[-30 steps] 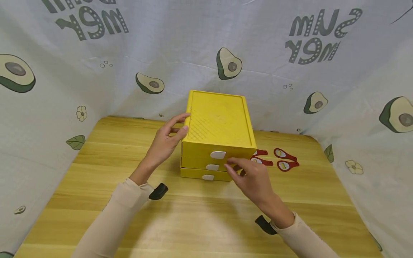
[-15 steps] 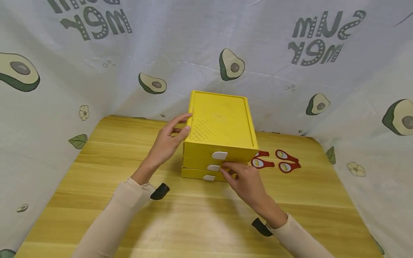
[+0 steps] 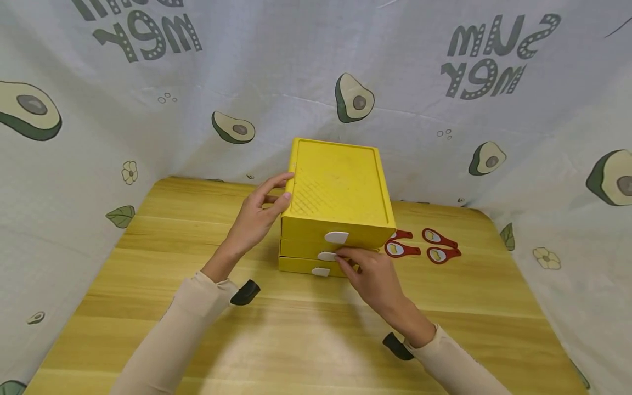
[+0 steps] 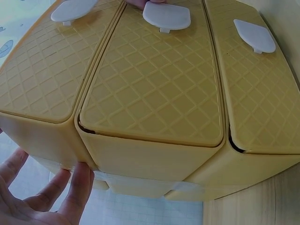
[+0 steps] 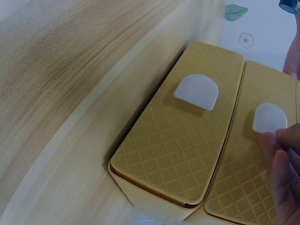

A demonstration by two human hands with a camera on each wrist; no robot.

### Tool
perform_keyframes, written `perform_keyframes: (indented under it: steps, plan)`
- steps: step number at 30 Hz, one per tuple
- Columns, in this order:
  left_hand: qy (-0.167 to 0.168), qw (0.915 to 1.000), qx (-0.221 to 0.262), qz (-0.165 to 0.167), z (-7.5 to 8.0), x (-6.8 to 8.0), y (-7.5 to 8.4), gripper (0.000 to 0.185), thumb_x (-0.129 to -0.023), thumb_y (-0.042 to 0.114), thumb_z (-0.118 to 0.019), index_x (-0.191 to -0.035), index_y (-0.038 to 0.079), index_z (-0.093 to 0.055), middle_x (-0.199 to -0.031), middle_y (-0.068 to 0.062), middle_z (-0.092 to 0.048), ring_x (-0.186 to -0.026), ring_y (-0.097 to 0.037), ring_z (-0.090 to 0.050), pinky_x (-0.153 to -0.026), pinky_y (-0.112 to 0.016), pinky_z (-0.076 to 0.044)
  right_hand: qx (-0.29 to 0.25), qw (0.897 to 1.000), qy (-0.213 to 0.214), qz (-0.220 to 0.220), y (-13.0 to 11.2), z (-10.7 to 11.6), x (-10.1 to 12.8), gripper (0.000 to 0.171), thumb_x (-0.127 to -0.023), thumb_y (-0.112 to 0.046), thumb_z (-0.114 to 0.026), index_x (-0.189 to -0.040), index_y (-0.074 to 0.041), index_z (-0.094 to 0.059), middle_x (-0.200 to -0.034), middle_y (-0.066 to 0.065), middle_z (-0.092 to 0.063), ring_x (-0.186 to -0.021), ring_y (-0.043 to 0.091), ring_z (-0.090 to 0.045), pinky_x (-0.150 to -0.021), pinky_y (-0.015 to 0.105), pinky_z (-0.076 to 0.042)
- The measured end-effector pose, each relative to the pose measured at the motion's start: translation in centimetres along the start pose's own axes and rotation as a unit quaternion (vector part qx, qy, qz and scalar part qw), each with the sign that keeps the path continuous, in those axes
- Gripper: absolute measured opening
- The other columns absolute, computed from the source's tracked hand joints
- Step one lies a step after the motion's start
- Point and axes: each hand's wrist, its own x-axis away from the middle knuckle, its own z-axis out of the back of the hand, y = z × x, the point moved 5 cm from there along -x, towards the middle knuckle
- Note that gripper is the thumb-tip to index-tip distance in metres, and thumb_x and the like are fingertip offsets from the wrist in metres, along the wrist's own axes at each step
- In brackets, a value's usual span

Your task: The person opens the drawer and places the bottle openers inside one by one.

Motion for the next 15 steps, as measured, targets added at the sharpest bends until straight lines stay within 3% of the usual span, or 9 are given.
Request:
perform_keyframes:
  steps: [15]
  plan:
    - [-0.001,1.0,0.002,0.0,0.07,0.1,0.0,0.043,-0.103,0.036,-0.054,-0.146,0.033,-0.05,-0.145,-0.005,-0.048,-0.117,-0.03,-0.057,-0.089,-0.048,-0.051,0.003,1.0,0.006,0.023,-0.46,0.08,0.68,0.014,-0.079,-0.005,-0.083,-0.09,-0.009,-0.078,-0.079,-0.001,-0.076,-0.053,0.0,-0.052,-0.051,0.014,-0.043]
